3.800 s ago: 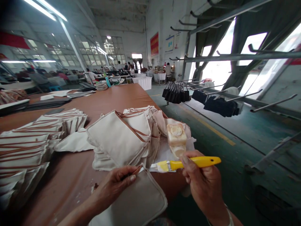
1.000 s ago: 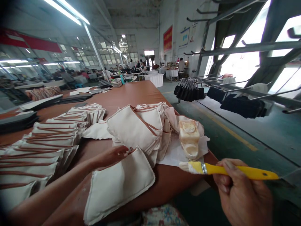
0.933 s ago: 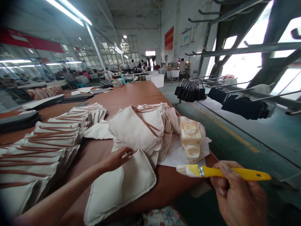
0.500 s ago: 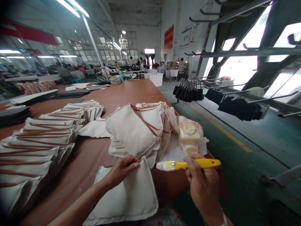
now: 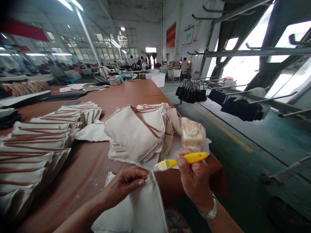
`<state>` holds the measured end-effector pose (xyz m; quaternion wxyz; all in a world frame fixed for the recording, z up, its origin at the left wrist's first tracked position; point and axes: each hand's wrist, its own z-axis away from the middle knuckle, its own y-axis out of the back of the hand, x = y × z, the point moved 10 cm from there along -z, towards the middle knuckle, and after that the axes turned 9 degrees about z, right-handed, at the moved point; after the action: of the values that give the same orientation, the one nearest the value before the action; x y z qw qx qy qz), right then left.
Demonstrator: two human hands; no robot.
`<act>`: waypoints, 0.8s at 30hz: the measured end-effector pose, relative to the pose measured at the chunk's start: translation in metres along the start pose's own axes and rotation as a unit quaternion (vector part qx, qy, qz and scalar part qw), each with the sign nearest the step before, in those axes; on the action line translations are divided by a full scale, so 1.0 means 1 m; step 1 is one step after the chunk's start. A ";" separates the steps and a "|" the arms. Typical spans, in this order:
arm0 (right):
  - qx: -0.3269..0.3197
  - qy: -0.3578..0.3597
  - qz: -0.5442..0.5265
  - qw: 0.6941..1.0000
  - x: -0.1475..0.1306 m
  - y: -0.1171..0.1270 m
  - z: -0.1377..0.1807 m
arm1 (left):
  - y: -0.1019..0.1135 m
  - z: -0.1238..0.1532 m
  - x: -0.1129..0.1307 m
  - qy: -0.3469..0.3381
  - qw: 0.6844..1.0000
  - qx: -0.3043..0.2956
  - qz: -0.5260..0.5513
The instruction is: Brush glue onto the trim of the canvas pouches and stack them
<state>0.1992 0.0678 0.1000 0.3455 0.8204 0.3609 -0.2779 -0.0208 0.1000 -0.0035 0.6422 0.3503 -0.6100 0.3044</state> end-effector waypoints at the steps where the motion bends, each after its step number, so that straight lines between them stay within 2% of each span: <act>1: -0.004 0.002 -0.003 1.000 -0.003 0.001 0.001 | -0.001 0.000 0.001 -0.002 1.000 0.000 -0.006; 6: -0.041 0.060 0.008 0.997 -0.019 -0.006 0.004 | -0.007 0.000 0.005 0.001 1.000 0.000 -0.015; 9: -0.005 0.027 0.016 0.999 -0.011 0.002 0.004 | -0.010 0.003 0.009 -0.007 1.000 -0.002 -0.007; 11: -0.014 0.025 0.004 1.000 -0.010 0.001 0.005 | -0.011 0.004 0.014 -0.023 1.000 0.000 -0.020; 15: -0.046 0.066 0.011 0.997 -0.018 -0.001 0.008 | -0.014 0.009 0.032 -0.098 0.982 0.015 -0.162; 17: -0.017 0.053 0.023 0.998 -0.017 0.011 0.004 | -0.022 0.015 0.048 -0.174 0.946 0.017 -0.272; 19: 0.000 0.032 0.014 0.999 -0.017 0.021 -0.001 | -0.034 0.024 0.064 -0.258 0.889 0.020 -0.377; 22: -0.034 0.031 -0.024 0.999 -0.028 0.020 -0.006 | -0.054 0.036 0.079 -0.332 0.801 0.004 -0.497; 24: -0.078 0.054 -0.044 0.995 -0.041 0.010 -0.007 | -0.062 0.041 0.083 -0.345 0.766 -0.013 -0.542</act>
<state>0.1850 0.0514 0.1365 0.3764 0.7878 0.4355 -0.2194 0.0126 0.0282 0.0751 0.4510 0.6957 -0.5033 -0.2436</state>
